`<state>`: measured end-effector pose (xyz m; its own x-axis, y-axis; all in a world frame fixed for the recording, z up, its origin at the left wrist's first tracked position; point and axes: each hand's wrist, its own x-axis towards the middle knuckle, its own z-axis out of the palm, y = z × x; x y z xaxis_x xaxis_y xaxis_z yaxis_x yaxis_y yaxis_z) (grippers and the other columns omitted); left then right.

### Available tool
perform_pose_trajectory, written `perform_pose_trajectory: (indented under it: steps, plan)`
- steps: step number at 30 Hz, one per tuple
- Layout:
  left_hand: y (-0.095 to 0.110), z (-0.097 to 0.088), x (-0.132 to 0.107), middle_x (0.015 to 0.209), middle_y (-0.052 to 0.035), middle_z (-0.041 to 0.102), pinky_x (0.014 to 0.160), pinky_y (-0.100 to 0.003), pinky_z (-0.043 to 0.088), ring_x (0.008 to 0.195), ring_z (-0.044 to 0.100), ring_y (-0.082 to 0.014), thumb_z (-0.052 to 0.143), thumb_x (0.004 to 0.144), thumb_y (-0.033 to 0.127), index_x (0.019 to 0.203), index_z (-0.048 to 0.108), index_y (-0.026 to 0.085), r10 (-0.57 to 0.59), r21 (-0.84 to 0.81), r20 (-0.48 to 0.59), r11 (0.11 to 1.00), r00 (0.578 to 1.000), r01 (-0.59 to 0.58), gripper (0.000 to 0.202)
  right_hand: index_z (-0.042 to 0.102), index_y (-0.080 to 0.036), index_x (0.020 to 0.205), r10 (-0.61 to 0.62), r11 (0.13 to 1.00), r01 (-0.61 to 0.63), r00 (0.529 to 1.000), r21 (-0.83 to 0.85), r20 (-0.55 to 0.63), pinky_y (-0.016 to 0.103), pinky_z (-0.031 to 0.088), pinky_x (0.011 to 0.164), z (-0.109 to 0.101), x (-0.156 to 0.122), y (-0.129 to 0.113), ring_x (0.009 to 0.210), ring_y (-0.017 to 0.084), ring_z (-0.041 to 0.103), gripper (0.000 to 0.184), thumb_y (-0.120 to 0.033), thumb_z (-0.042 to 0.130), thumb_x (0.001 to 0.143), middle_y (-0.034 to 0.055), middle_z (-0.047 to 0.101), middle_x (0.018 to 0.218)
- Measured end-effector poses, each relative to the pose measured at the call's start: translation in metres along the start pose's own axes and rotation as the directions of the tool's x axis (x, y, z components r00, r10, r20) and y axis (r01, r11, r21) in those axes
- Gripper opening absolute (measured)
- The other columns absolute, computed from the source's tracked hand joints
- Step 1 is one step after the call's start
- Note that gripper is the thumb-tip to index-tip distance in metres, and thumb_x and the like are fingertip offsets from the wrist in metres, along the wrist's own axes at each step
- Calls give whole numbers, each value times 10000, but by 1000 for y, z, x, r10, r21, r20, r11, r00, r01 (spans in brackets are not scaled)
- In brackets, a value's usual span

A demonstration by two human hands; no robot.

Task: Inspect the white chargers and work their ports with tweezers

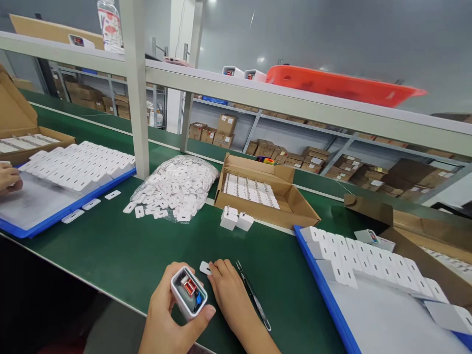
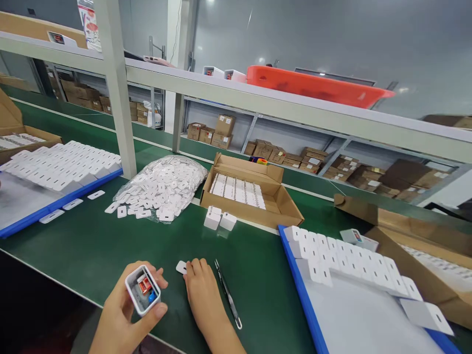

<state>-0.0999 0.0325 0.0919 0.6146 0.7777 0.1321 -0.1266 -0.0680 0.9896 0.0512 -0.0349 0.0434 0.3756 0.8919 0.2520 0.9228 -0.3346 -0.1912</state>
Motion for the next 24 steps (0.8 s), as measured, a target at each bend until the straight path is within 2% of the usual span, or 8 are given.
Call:
perform_pose_trajectory:
  steps: [3, 5, 7, 10, 14, 18, 24]
  plan:
    - [2, 3, -1, 824, -12, 651, 630, -258, 486, 773, 637, -202, 614, 714, 392, 898, 502, 225, -17, 157, 4, 987, 1000, 16, 272, 647, -171, 823, 51, 987, -37, 995, 154, -88, 269, 527, 643, -21, -10, -8, 701, 175, 620, 259, -82, 423, 919, 45, 631, 767]
    - [4, 6, -3, 745, 15, 642, 590, -256, 459, 682, 618, -186, 599, 698, 357, 862, 495, 234, -29, 277, 24, 961, 999, 22, 230, 647, -186, 827, 112, 929, -34, 975, 370, -191, 201, 508, 585, -44, -19, -20, 646, 130, 621, 252, -111, 430, 931, 16, 640, 737]
    - [8, 10, -5, 672, 47, 602, 564, -249, 439, 609, 583, -167, 586, 691, 340, 836, 482, 244, -37, 362, 24, 932, 999, 26, 202, 648, -198, 885, 126, 860, 29, 955, 509, -268, 172, 509, 594, -67, -31, -33, 674, 115, 640, 190, -130, 472, 917, 10, 670, 780]
    - [12, 20, -10, 667, 64, 564, 561, -243, 431, 581, 551, -153, 549, 700, 310, 828, 471, 258, -7, 426, -15, 905, 1000, 13, 158, 626, -197, 949, 61, 867, 135, 927, 481, -370, 159, 519, 670, -88, -49, -45, 753, 111, 658, 164, -101, 506, 891, 24, 690, 864]
    - [12, 31, -16, 689, 62, 534, 552, -239, 424, 579, 527, -151, 511, 729, 284, 815, 465, 265, 91, 453, 14, 887, 996, -87, 100, 608, -186, 983, 51, 911, 161, 869, 379, -491, 171, 528, 692, -92, -63, -47, 775, 120, 660, 205, -49, 505, 869, 46, 685, 871]
    - [10, 36, -20, 688, 57, 499, 548, -235, 419, 582, 517, -151, 493, 750, 255, 799, 450, 264, 150, 461, 88, 870, 985, -173, 65, 598, -173, 970, 26, 924, 176, 856, 339, -516, 188, 533, 685, -93, -68, -45, 746, 128, 653, 205, -26, 507, 859, 53, 673, 841]
    - [10, 39, -23, 706, 55, 495, 544, -231, 424, 582, 512, -148, 495, 750, 228, 838, 445, 262, 173, 474, 117, 856, 978, -208, 107, 583, -168, 960, 23, 917, 191, 852, 351, -524, 202, 534, 671, -98, -72, -46, 729, 129, 639, 204, -14, 488, 865, 51, 664, 818]
